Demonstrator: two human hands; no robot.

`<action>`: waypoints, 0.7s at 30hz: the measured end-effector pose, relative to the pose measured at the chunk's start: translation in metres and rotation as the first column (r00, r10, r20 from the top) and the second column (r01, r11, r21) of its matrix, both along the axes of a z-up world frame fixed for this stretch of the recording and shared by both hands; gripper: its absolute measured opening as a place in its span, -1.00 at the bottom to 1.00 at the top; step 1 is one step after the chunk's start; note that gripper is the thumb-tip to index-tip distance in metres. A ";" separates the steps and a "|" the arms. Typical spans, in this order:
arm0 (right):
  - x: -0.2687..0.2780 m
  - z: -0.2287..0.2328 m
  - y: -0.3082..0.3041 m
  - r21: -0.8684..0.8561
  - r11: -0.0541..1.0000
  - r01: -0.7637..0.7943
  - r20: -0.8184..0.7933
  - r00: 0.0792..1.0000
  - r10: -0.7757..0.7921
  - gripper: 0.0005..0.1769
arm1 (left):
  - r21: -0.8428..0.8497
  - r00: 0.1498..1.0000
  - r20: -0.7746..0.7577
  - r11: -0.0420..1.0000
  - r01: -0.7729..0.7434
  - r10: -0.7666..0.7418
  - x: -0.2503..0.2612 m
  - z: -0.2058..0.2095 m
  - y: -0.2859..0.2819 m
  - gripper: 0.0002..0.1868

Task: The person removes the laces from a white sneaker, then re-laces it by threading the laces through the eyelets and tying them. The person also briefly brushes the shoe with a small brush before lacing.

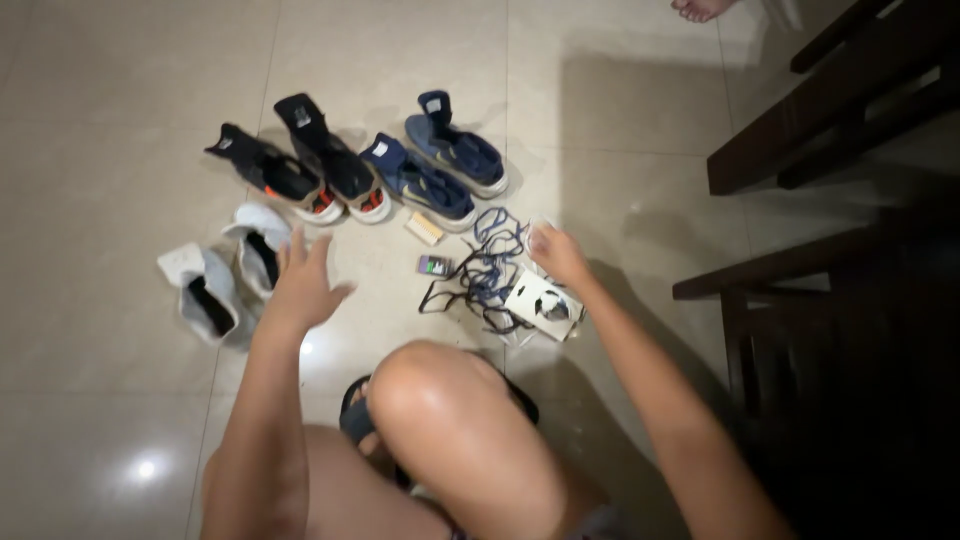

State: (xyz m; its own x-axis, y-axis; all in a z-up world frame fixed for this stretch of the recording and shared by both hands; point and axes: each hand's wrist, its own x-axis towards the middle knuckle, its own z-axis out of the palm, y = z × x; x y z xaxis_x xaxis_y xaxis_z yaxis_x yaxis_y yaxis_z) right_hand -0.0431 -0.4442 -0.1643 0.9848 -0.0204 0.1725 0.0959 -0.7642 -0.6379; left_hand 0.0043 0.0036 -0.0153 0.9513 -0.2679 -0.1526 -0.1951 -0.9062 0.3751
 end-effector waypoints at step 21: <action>-0.086 -0.158 -0.050 -0.213 0.950 0.228 -0.465 0.832 -0.303 -0.41 | -0.004 0.982 -0.187 1.000 -0.017 0.016 0.041 -0.010 -0.042 -0.07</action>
State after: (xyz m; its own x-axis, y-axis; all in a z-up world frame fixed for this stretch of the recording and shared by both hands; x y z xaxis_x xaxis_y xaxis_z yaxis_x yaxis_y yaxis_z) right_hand -0.1291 -0.4938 -0.3220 0.9017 -0.3058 -0.3057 -0.4173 -0.8006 -0.4299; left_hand 0.0456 -0.0385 -0.0251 0.9105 -0.2534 -0.3267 -0.1059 -0.9067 0.4083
